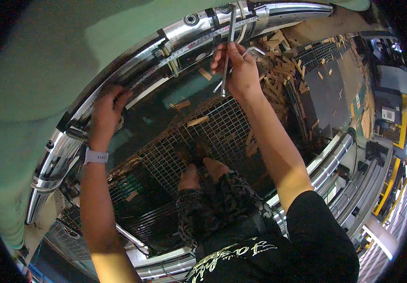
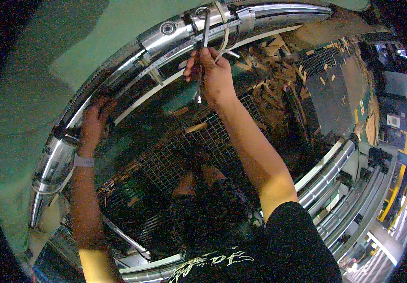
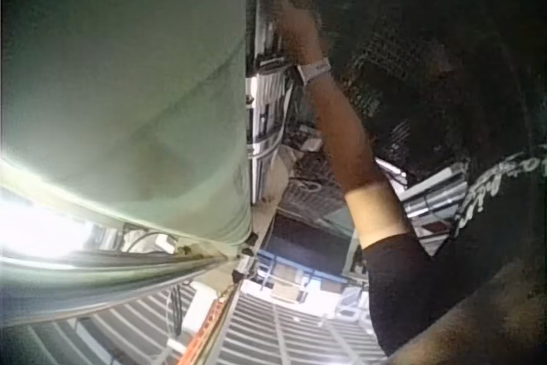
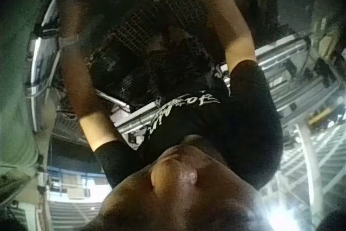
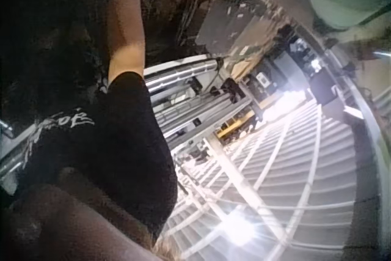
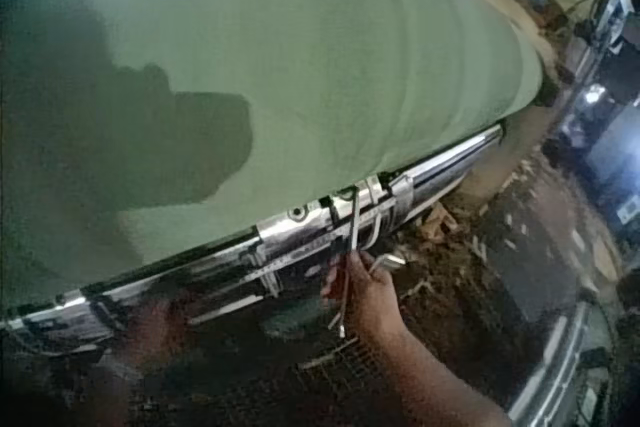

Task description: The person uses a wrench to tighten bolts on a large cylindrical machine, then cleans the area with a cloth. They also use a measuring tape to measure parts of the machine and remove wood scraps from the floor.

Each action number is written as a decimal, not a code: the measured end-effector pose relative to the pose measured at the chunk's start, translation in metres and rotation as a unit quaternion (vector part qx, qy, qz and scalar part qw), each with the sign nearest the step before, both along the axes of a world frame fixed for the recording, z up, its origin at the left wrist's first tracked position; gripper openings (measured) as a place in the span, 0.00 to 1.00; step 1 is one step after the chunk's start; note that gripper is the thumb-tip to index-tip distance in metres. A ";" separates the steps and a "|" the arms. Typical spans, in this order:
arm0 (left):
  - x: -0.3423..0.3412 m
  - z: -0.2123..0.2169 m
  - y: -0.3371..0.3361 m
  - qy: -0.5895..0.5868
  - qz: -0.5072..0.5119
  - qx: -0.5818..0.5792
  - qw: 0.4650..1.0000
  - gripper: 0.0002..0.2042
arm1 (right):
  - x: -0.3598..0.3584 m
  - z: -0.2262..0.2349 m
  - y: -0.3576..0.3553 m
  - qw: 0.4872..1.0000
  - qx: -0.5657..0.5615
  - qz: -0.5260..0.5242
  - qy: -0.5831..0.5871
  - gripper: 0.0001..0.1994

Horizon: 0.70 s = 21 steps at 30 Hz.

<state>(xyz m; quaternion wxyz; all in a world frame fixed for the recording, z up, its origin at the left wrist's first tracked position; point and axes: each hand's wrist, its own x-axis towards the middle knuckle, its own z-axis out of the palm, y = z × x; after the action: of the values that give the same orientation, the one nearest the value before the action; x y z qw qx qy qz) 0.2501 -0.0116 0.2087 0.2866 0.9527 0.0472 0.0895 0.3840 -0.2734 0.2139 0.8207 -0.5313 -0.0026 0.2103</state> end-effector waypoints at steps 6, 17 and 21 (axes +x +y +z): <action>-0.015 0.007 0.018 0.024 -0.013 -0.006 1.000 0.09 | 0.009 -0.008 0.016 0.997 0.057 -0.037 0.033 0.13; -0.015 -0.003 0.026 -0.008 -0.049 0.008 0.999 0.06 | 0.009 -0.005 0.062 0.969 0.195 -0.113 0.104 0.13; -0.018 -0.003 0.025 0.020 -0.024 0.014 0.999 0.07 | 0.005 -0.010 0.063 0.975 0.193 -0.084 0.074 0.13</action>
<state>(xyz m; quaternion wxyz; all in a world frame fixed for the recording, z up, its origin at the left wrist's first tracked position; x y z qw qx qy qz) 0.2325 0.0138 0.2058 0.2743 0.9591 0.0287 0.0638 0.3888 -0.2103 0.2040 0.9204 -0.3441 0.0621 0.1748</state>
